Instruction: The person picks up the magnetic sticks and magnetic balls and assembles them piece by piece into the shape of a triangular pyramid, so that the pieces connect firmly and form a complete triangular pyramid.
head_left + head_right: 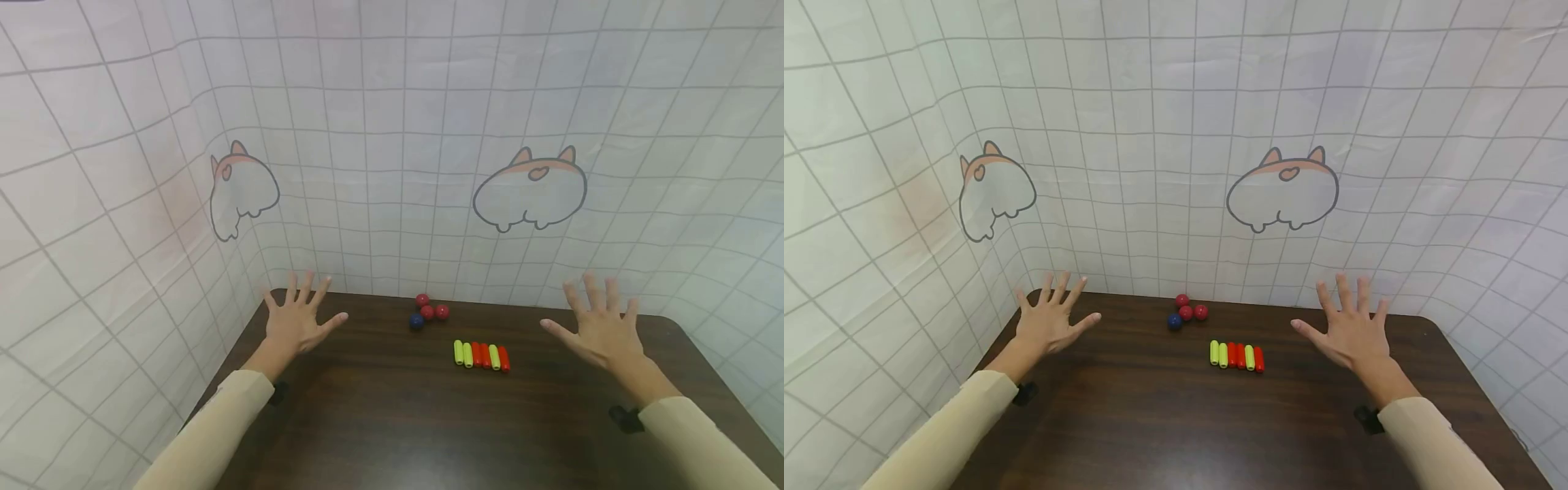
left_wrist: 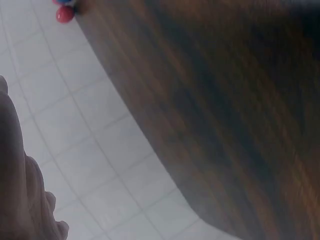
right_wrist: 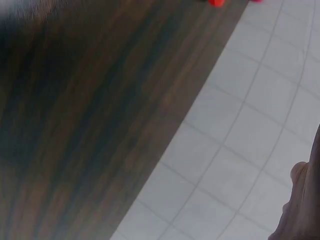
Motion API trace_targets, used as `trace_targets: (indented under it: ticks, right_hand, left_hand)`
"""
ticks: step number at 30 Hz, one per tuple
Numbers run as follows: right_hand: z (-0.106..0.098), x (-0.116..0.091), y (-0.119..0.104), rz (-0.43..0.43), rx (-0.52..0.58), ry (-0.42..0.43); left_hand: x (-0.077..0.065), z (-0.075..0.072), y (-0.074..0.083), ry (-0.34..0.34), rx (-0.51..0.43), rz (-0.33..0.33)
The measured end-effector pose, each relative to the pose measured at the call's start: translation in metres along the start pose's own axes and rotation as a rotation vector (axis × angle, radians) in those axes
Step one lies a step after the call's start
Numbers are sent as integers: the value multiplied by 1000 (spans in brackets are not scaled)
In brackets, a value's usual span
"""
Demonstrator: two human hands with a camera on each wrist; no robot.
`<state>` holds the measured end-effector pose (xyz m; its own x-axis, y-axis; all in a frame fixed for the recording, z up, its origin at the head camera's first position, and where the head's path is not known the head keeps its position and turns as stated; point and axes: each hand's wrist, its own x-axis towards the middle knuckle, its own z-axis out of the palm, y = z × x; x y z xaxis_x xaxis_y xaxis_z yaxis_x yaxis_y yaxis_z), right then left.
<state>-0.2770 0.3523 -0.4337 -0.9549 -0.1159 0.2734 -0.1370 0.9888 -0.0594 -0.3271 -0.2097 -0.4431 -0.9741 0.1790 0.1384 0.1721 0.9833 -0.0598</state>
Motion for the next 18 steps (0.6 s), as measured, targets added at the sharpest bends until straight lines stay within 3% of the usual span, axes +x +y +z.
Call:
trace_targets:
  ticks: [6, 18]
  right_hand:
    - [11, -12, -17, -37, 8, 15]
    - [40, -39, -55, -73, 85, 0]
  left_hand:
    - [-12, 18, 25, 4, -29, 23]
    - [-35, 47, 93, -23, -77, 90]
